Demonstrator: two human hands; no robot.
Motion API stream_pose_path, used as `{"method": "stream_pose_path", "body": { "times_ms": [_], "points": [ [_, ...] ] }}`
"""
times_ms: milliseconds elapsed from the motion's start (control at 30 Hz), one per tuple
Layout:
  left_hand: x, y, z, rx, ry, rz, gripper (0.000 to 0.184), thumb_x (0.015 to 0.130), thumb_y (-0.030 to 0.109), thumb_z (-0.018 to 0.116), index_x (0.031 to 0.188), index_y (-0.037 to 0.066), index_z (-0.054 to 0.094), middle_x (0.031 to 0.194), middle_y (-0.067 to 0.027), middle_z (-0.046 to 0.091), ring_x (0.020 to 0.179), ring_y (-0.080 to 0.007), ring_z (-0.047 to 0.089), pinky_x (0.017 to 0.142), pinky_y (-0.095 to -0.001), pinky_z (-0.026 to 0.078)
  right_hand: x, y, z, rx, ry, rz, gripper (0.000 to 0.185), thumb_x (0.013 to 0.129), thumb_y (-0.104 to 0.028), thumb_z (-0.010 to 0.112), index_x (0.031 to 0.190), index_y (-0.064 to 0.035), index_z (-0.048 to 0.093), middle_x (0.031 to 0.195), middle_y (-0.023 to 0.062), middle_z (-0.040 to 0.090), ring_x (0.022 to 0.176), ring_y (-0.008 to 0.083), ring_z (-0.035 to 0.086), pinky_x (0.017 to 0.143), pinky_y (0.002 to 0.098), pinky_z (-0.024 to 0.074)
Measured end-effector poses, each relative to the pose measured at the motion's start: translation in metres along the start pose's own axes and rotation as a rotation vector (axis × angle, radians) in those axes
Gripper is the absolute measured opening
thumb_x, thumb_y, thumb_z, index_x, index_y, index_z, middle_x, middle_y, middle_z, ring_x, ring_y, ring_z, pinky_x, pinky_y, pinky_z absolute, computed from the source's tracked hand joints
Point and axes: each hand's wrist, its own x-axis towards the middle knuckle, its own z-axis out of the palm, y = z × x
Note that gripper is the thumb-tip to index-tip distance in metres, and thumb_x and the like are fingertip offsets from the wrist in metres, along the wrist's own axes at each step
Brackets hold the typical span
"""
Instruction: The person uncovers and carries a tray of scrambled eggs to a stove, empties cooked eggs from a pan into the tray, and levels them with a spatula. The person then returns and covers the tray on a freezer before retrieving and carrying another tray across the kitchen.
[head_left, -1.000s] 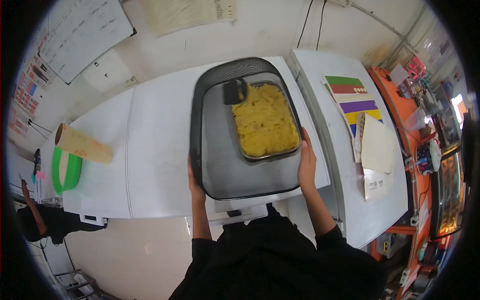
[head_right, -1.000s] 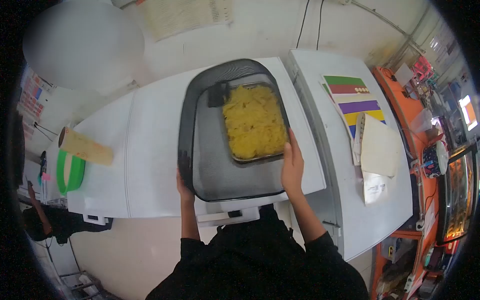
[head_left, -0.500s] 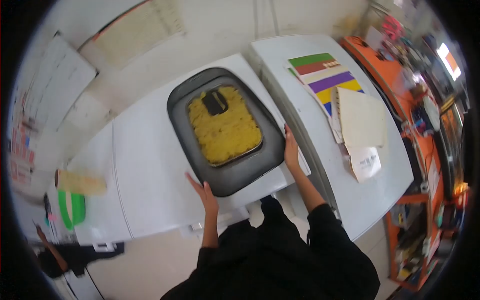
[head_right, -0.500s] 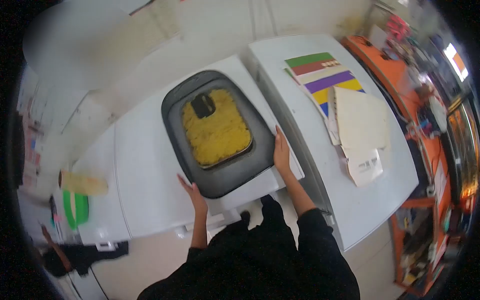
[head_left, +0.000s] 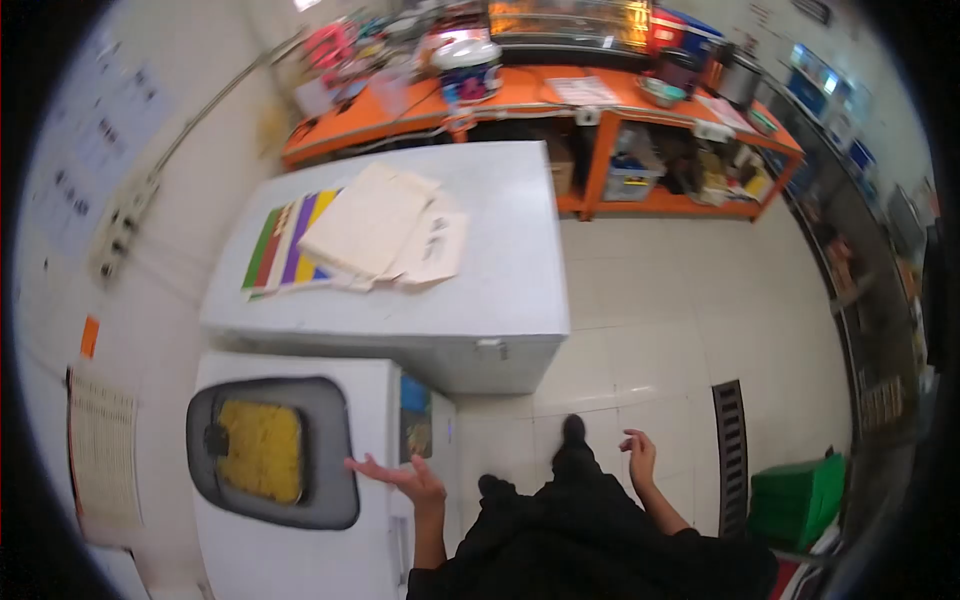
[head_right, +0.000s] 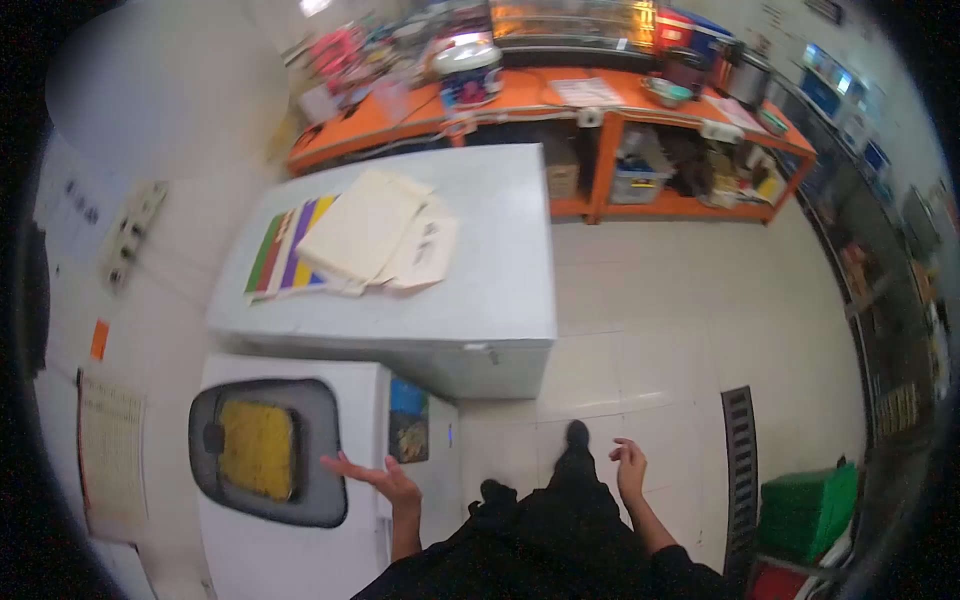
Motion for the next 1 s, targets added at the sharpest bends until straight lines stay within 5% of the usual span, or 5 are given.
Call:
{"method": "stream_pose_path", "body": {
  "times_ms": [133,533,733,833,1000],
  "points": [
    [-0.029,0.091,0.118,-0.332,-0.183,0.095,0.072,0.078,0.02,0.05,0.13,0.001,0.005,0.135,-0.0268,-0.012,0.126,-0.0407,-0.006,0.101,-0.0493,0.004,0.014,0.047,-0.092,0.208,0.439,0.173,0.033,0.089,-0.026,0.034,0.08,-0.0032,0.057,0.058,0.0021,0.051,0.053,0.0095,0.048,0.047,0.0222,0.0355],
    [-0.206,0.481,0.393,-0.713,-0.7,0.427,0.073,0.074,0.012,0.059,0.128,-0.001,0.011,0.135,-0.0291,-0.006,0.127,-0.0413,-0.007,0.1,-0.0535,0.005,0.116,0.109,-0.433,0.247,0.869,0.18,0.04,0.088,-0.021,0.044,0.054,-0.0106,0.024,0.05,-0.0057,0.022,0.047,0.0056,0.022,0.042,0.026,0.0151],
    [-0.254,0.591,0.522,-0.655,-0.813,0.55,0.069,0.075,0.013,0.058,0.128,0.002,0.014,0.136,-0.0271,-0.004,0.128,-0.0394,-0.005,0.1,-0.053,0.003,0.225,0.188,-0.605,0.214,1.136,0.045,0.039,0.087,-0.027,0.041,0.055,-0.0073,0.031,0.051,-0.0024,0.024,0.045,0.0098,0.026,0.042,0.0267,0.0256],
    [-0.289,0.658,0.597,-0.688,-0.843,0.548,0.069,0.075,0.013,0.058,0.128,0.004,0.015,0.136,-0.0258,-0.002,0.128,-0.0386,-0.003,0.1,-0.0524,0.003,0.26,0.235,-0.694,0.395,1.23,0.462,0.037,0.087,-0.026,0.039,0.07,0.0035,0.054,0.06,0.0116,0.05,0.058,0.0184,0.047,0.059,0.0303,0.0424],
    [-0.34,0.827,0.719,-0.87,-0.865,0.478,0.066,0.075,0.014,0.058,0.127,0.004,0.018,0.137,-0.0248,0.004,0.128,-0.0381,0.001,0.101,-0.0513,0.006,0.382,0.256,-0.817,0.304,1.197,0.575,0.035,0.086,-0.025,0.039,0.072,0.0026,0.055,0.065,0.0129,0.051,0.063,0.0214,0.048,0.061,0.0329,0.0423]
  ]
}}
